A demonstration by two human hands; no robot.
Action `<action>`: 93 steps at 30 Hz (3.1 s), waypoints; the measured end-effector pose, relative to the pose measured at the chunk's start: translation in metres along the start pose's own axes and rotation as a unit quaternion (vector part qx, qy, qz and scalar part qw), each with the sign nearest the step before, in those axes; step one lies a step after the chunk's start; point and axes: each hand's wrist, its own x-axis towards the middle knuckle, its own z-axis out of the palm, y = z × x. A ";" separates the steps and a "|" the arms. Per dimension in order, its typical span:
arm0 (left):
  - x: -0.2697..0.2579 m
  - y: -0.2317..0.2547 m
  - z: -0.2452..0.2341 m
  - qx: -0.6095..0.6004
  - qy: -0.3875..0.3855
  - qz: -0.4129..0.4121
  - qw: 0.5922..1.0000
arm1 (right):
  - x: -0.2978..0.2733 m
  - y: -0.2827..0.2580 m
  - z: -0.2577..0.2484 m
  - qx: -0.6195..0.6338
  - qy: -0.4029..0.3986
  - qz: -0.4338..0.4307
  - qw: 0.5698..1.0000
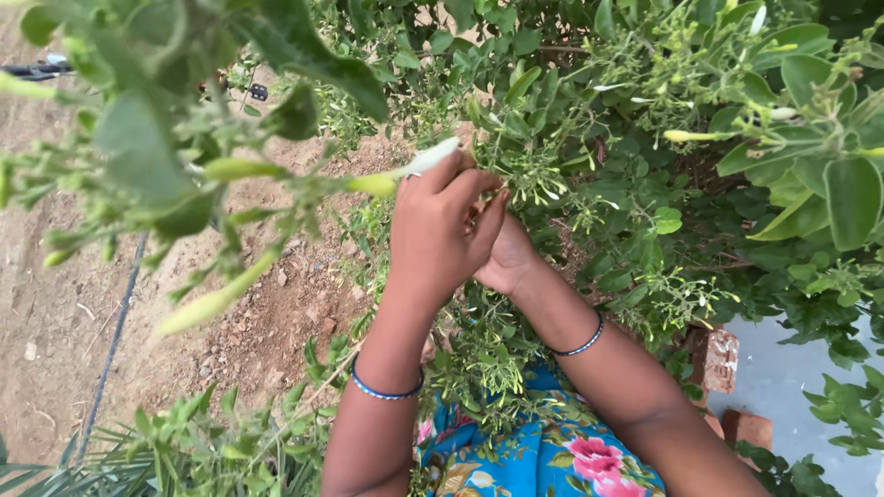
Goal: The person harvests small white flowers from a bush by hand, collecting them into their palm and then placing them onto a large green leaf.
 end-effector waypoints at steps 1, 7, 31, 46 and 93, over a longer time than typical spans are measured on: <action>-0.002 0.002 -0.004 0.001 0.001 -0.001 1.000 | 0.002 0.003 -0.004 0.023 0.003 -0.008 1.000; -0.011 -0.005 -0.023 -0.068 0.066 -0.007 0.996 | 0.007 0.006 -0.035 0.091 -0.163 0.003 0.982; -0.015 0.046 0.031 -0.027 -0.035 0.014 0.999 | -0.014 -0.005 0.006 0.058 -0.036 0.015 0.998; 0.012 0.053 0.047 0.259 0.109 0.194 0.940 | -0.011 -0.006 -0.013 0.074 -0.084 0.006 0.994; -0.018 0.033 0.029 -0.515 -0.001 -0.270 0.814 | -0.005 0.008 -0.017 0.090 0.028 -0.005 0.995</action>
